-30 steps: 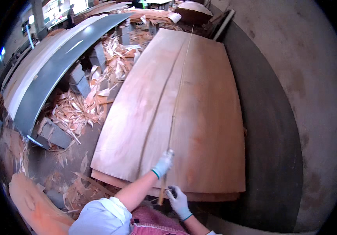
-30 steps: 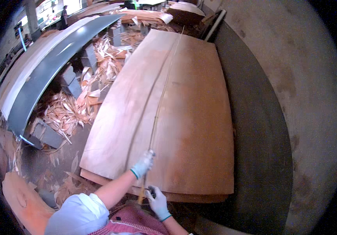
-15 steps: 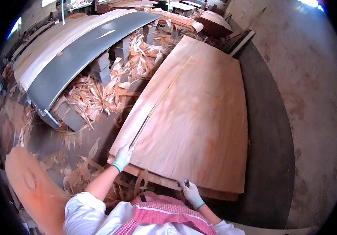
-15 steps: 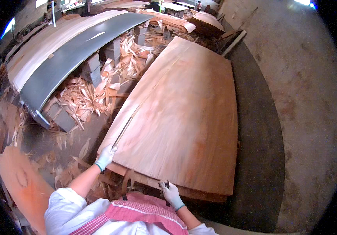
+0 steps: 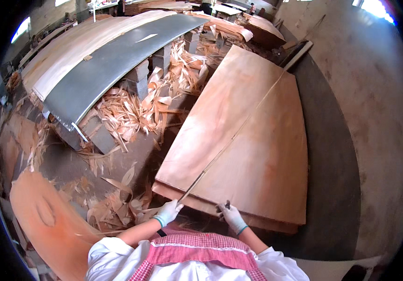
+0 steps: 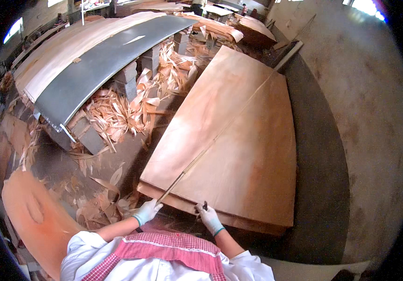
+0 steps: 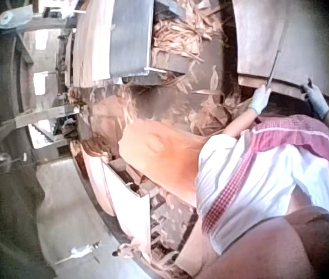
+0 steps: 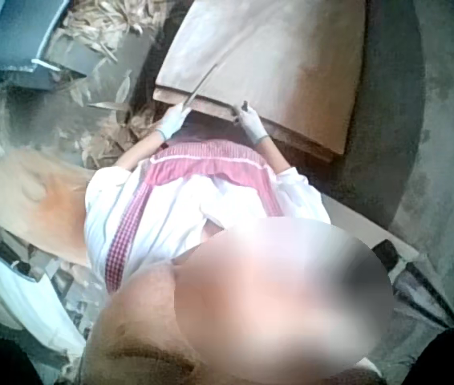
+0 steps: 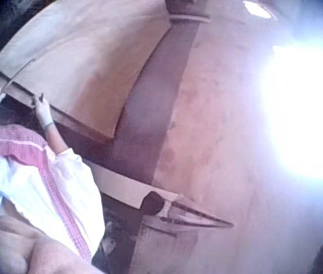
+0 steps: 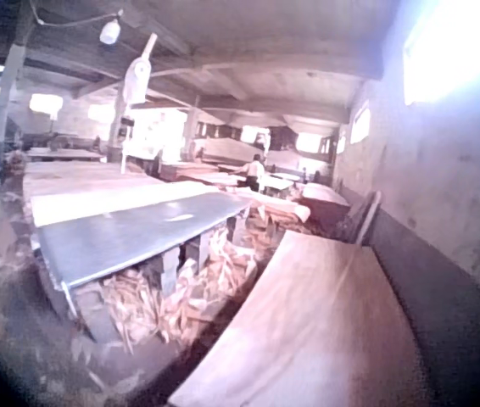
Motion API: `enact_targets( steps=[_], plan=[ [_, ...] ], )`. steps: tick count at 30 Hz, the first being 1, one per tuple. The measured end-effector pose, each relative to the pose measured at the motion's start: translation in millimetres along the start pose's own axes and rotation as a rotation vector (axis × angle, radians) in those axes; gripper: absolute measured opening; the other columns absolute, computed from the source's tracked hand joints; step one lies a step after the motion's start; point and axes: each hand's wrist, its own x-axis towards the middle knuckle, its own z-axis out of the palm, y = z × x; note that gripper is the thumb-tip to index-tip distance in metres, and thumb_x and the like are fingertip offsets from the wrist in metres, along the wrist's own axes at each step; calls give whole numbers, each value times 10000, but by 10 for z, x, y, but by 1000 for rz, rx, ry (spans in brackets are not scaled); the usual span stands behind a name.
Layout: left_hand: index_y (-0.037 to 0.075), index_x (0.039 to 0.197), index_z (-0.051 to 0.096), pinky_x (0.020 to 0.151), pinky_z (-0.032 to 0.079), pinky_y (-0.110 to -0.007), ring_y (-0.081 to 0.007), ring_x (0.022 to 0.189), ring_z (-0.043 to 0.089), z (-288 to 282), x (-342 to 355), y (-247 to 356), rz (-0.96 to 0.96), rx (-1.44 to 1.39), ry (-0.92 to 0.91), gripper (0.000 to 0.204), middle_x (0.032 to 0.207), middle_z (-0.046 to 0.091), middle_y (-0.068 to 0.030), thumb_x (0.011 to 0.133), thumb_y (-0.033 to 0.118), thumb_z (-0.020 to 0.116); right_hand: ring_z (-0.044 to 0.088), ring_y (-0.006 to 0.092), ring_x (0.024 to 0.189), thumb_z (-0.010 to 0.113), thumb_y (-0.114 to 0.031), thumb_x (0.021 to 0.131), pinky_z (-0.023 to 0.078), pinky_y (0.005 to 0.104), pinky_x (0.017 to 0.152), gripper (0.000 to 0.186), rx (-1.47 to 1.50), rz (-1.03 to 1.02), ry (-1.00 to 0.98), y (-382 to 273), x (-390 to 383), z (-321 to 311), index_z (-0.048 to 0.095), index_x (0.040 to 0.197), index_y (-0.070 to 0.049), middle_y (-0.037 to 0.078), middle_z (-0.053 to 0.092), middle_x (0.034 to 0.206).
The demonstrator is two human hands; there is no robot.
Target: The person repairs wood veneer sheets by cutting and fitting veneer patches with a utility knife, taping them in place, and lifting, turning, and stacking the sheets with a rod and by hand.
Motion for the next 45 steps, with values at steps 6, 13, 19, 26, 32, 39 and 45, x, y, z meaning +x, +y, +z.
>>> enact_targets(
  steps=[6, 13, 19, 26, 32, 39, 45],
  plan=[
    [17, 901, 541, 637, 461, -520, -448, 730, 599, -1623, -689, -1094, 22, 76, -72, 397, 766, 611, -260, 933, 413, 520, 572, 137, 664, 572, -324, 948, 480, 275, 576, 299, 165, 47, 77, -334, 774, 1590, 624, 948, -30, 41, 619, 797],
    [35, 898, 547, 701, 467, -515, -447, 810, 604, -3863, -1322, -1737, -171, 206, -282, 405, 812, 624, -260, 904, 440, 555, 525, 151, 621, 536, -393, 955, 448, 302, 563, 329, 451, -34, 138, -1167, 1668, 3366, 570, 919, -68, 35, 559, 733],
    [24, 889, 631, 596, 468, -437, -376, 669, 594, -5773, -2412, -2709, -320, 370, -177, 291, 729, 621, -192, 834, 305, 684, 562, 179, 542, 500, -280, 981, 414, 286, 470, 206, 726, -209, 294, -2250, 2057, 3624, 494, 942, -78, 73, 630, 717],
    [-22, 884, 623, 687, 488, -422, -381, 751, 614, -6650, -2994, -3621, -532, 468, 223, 251, 786, 626, -219, 692, 116, 706, 602, 233, 629, 436, -291, 975, 491, 360, 667, 315, 659, -255, 303, -2165, 2108, 4132, 555, 840, -32, 125, 634, 712],
    [-11, 904, 643, 749, 484, -442, -408, 846, 602, -6399, -2778, -3318, -482, 738, 36, 294, 901, 641, -208, 667, 103, 774, 549, 153, 596, 487, -318, 957, 408, 289, 495, 264, 534, 27, 4, -1698, 1545, 5242, 601, 896, -87, 74, 666, 803],
    [40, 843, 616, 646, 480, -396, -278, 699, 602, -6542, -3059, -3071, -404, 946, -49, 49, 755, 613, -136, 860, 77, 589, 630, 170, 686, 474, -282, 969, 435, 292, 506, 234, 600, 120, -20, -1389, 1861, 4883, 578, 968, -72, 70, 680, 846],
    [53, 861, 652, 604, 508, -402, -287, 762, 631, -6097, -3521, -3576, -706, 325, -885, 98, 780, 651, -150, 856, 142, 613, 548, 137, 590, 515, -280, 945, 420, 287, 512, 254, 442, -101, -79, -1791, 2241, 5158, 609, 965, -45, 51, 659, 781]
  ],
)
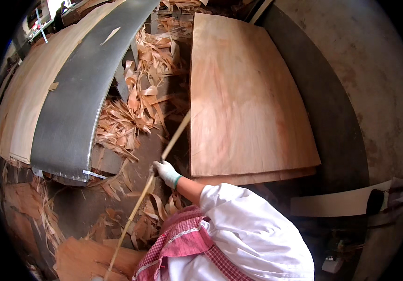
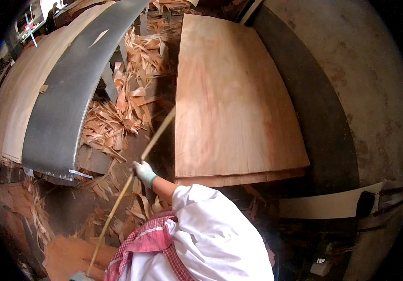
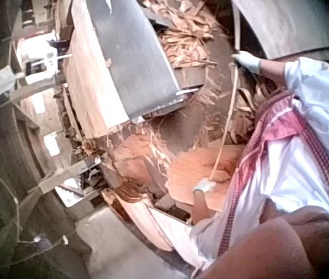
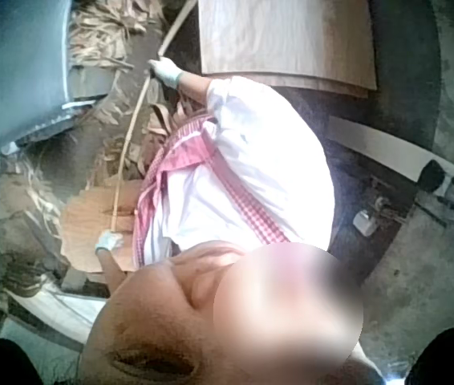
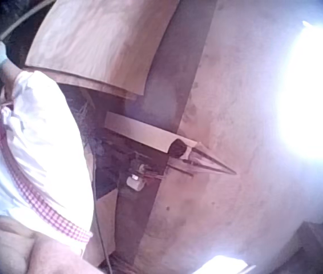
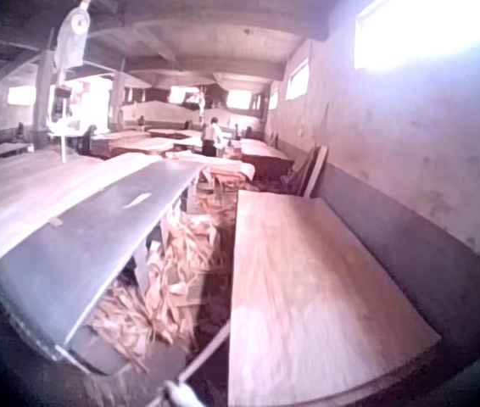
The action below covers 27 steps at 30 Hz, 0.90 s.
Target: The person repairs wood veneer sheets by cutting and fitting veneer patches with a utility knife, taping them in place, and lifting, turning, and stacking the sheets with a rod and by hand.
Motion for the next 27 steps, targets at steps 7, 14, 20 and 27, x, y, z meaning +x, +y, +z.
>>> enact_targets(
  steps=[7, 14, 20, 27],
  plan=[
    [63, 851, 663, 607, 514, -416, -305, 760, 640, 649, 335, 293, -109, 109, 548, 141, 777, 653, -151, 873, 181, 588, 511, 135, 571, 557, -291, 933, 410, 308, 505, 247, -256, 8, -90, -128, -65, 329, 594, 958, -48, 36, 579, 703],
    [72, 866, 672, 648, 518, -457, -352, 775, 646, 650, 396, 515, -126, 69, 657, 172, 814, 664, -176, 863, 215, 578, 600, 182, 736, 524, -277, 936, 488, 323, 640, 308, -143, 208, -129, -200, -708, -73, 564, 1044, 8, 104, 648, 860],
    [69, 862, 669, 666, 512, -488, -400, 773, 638, 383, 366, 667, -204, 41, 657, 192, 814, 663, -195, 848, 230, 567, 495, 121, 508, 508, -254, 945, 398, 274, 464, 217, -64, 305, -26, 250, -958, -490, 608, 966, -62, 39, 635, 748],
    [68, 864, 668, 637, 501, -482, -391, 741, 629, 337, 378, 838, -139, 73, 711, 192, 803, 659, -197, 840, 230, 569, 502, 130, 540, 543, -286, 932, 415, 297, 491, 291, -272, 101, -71, 79, -448, -354, 597, 1065, -33, 36, 571, 722]
  ],
)
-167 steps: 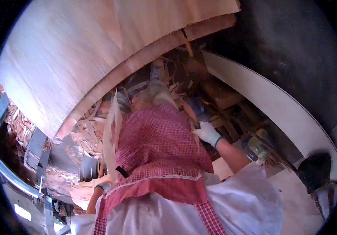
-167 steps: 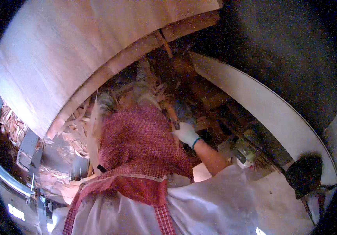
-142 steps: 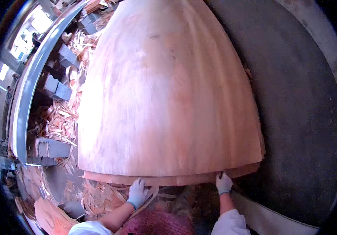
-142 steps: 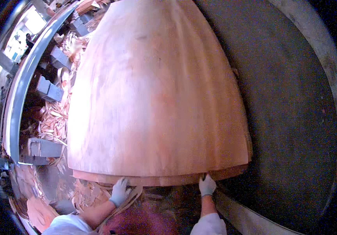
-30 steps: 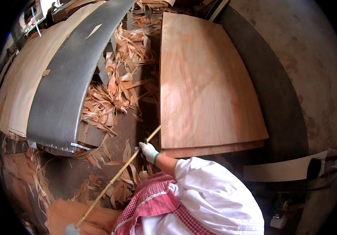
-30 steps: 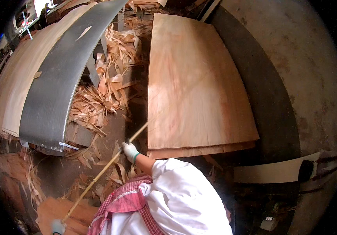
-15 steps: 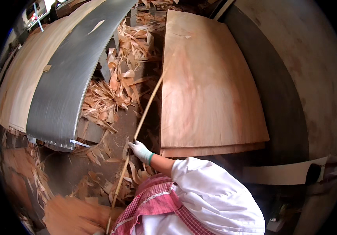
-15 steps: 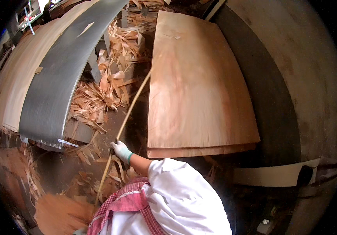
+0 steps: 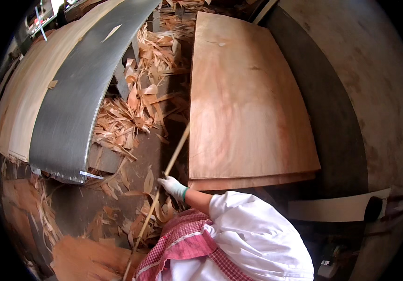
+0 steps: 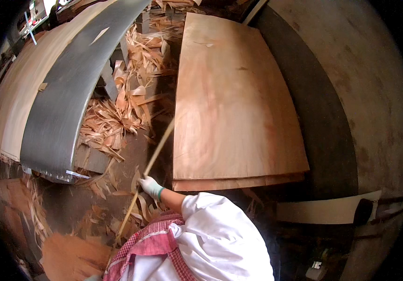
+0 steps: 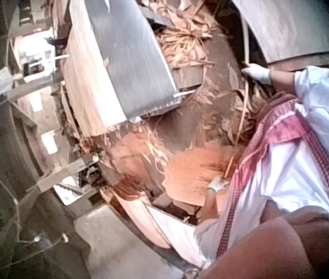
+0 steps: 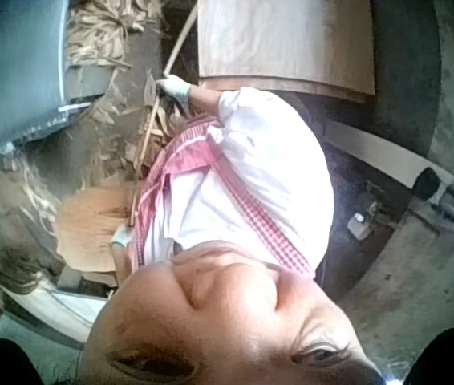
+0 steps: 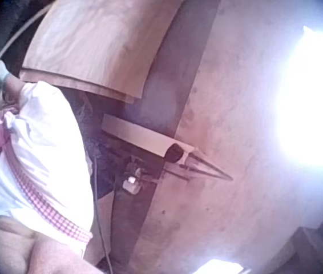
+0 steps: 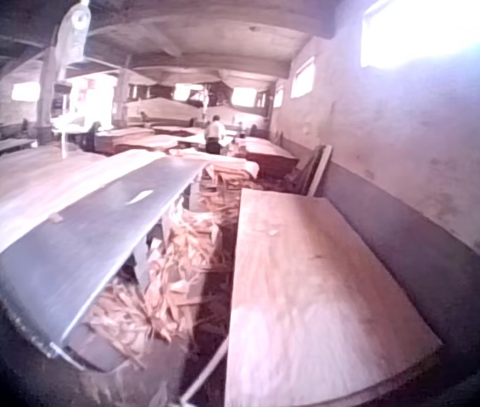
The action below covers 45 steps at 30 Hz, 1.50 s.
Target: The person repairs wood veneer sheets by cutting and fitting veneer patches with a utility knife, taping them in place, and lifting, turning, and stacking the sheets with a rod and by hand.
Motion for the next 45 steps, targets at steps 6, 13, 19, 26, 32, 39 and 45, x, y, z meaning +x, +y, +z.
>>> enact_targets(
  steps=[6, 13, 19, 26, 32, 39, 45],
  plan=[
    [71, 859, 666, 609, 497, -460, -376, 697, 617, 139, 49, 43, 25, 1, -65, 182, 783, 657, -190, 839, 222, 568, 483, 118, 544, 554, -318, 927, 401, 294, 484, 316, -2, -47, -22, -161, 64, 3, 595, 1071, -39, 19, 556, 719],
    [74, 854, 664, 577, 492, -434, -359, 647, 602, 423, 26, -179, 124, -2, -173, 170, 759, 655, -181, 839, 213, 567, 588, 171, 565, 488, -228, 960, 456, 290, 471, 221, 187, 241, -78, 223, -442, -285, 593, 1045, -53, 96, 686, 824],
    [147, 843, 698, 551, 486, -429, -276, 610, 621, 796, 275, 83, 48, -277, -209, 167, 750, 694, -134, 866, 258, 575, 599, 210, 650, 491, -230, 942, 491, 339, 592, 214, -29, -8, 180, 318, 319, -632, 593, 978, -46, 96, 640, 776],
    [119, 887, 688, 603, 487, -415, -271, 670, 625, 582, 341, 916, 29, -299, -175, 153, 789, 690, -140, 858, 240, 598, 416, 104, 475, 593, -308, 927, 338, 284, 428, 243, -50, -144, 8, -754, 659, -404, 576, 974, -70, -12, 482, 634],
    [95, 925, 679, 647, 487, -403, -266, 722, 628, 567, 356, 1203, 15, -361, -170, 160, 823, 686, -145, 851, 224, 618, 513, 115, 533, 575, -294, 937, 380, 265, 461, 218, 77, -64, 108, -316, 626, -575, 582, 933, -76, 34, 620, 707],
    [67, 969, 668, 699, 487, -388, -260, 782, 632, 615, 350, 1512, -6, -450, -173, 189, 862, 681, -150, 843, 205, 640, 603, 199, 610, 523, -211, 957, 494, 334, 544, 170, 23, -139, 201, -269, 1012, -924, 524, 1010, -49, 79, 609, 740],
    [42, 1007, 659, 744, 487, -376, -255, 834, 635, 702, 185, 1756, -53, -530, -185, 225, 896, 677, -155, 836, 189, 660, 492, 121, 583, 598, -274, 931, 399, 286, 500, 208, -13, -156, -43, -1007, 902, -281, 588, 945, -67, 14, 577, 743]
  ],
)
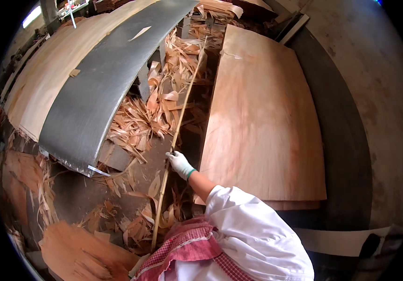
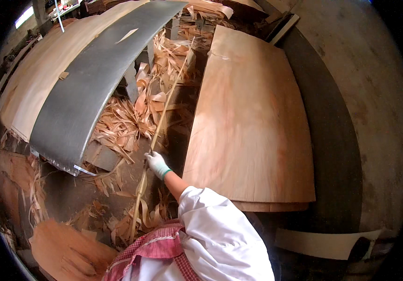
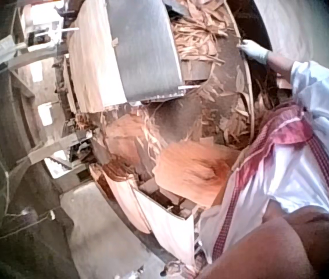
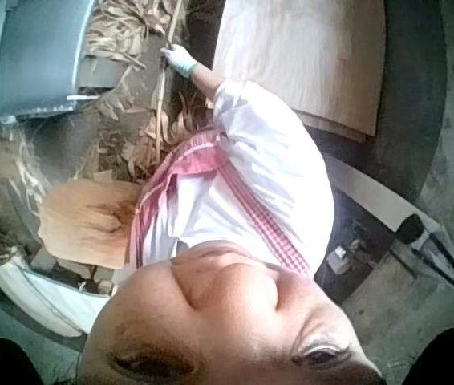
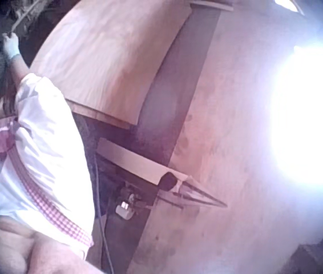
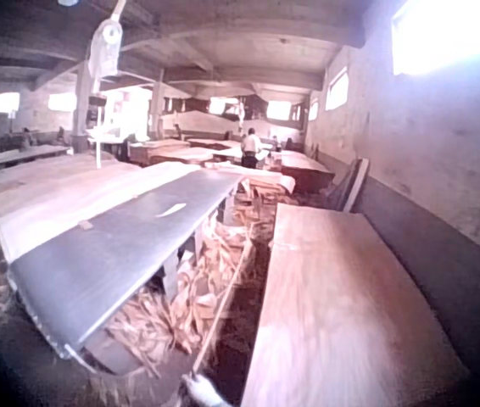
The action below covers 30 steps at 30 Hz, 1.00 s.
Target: The person repairs wood veneer sheets by cutting and fitting veneer patches with a utility knife, taping them in place, and lifting, turning, and stacking the sheets with a rod and by hand.
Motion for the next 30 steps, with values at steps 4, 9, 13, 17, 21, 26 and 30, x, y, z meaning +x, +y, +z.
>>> enact_targets(
  steps=[4, 9, 13, 17, 21, 26, 30],
  plan=[
    [26, 1032, 653, 773, 487, -368, -252, 868, 637, 117, -81, 50, -27, -63, -12, 253, 918, 674, -159, 831, 178, 673, 482, 87, 644, 574, -287, 948, 397, 251, 572, 266, 74, 87, -19, 127, -346, 187, 604, 1031, -36, -12, 573, 764],
    [6, 1063, 645, 811, 488, -358, -248, 911, 640, 40, -67, 191, 35, -198, -16, 290, 946, 671, -163, 825, 165, 689, 564, 140, 603, 522, -237, 970, 465, 293, 537, 153, 191, 101, 43, 677, -566, -129, 536, 972, -85, 49, 629, 780],
    [-11, 1135, 617, 852, 486, -345, -237, 969, 632, -428, -38, 1086, 17, -397, -257, 311, 1007, 666, -155, 878, 163, 637, 606, 164, 634, 524, -270, 967, 493, 295, 545, 176, 166, 116, 85, 737, -380, -480, 511, 934, -97, 61, 629, 764],
    [-28, 1253, 533, 890, 492, -325, -218, 1032, 599, -321, 114, 1144, -135, -980, -536, 309, 1149, 625, -117, 982, 102, 461, 559, 92, 605, 523, -322, 968, 400, 228, 481, 210, -19, -22, 13, 316, -9, -473, 543, 944, -114, 5, 639, 768],
    [-33, 1264, 509, 894, 499, -320, -203, 1029, 587, 375, 315, 167, -148, -1248, -422, 311, 1187, 601, -110, 995, 87, 411, 574, 110, 669, 532, -293, 970, 424, 240, 533, 222, 102, -4, -75, -185, -231, 25, 569, 1022, -81, 32, 648, 821],
    [102, 1203, 618, 809, 510, -339, -240, 946, 646, -934, -259, 1397, 109, 17, 140, 328, 1079, 672, -115, 878, 141, 599, 636, 229, 850, 516, -220, 977, 535, 340, 778, 251, 303, -41, 53, 25, -618, -263, 532, 1096, 1, 130, 629, 938],
    [132, 934, 575, 627, 493, -428, -304, 757, 623, -1177, 28, 968, 125, 208, 452, 172, 762, 604, -110, 870, 292, 564, 599, 167, 721, 513, -280, 972, 431, 237, 494, 198, 274, 164, 3, 358, -398, -241, 569, 963, -91, 76, 632, 833]
  ],
)
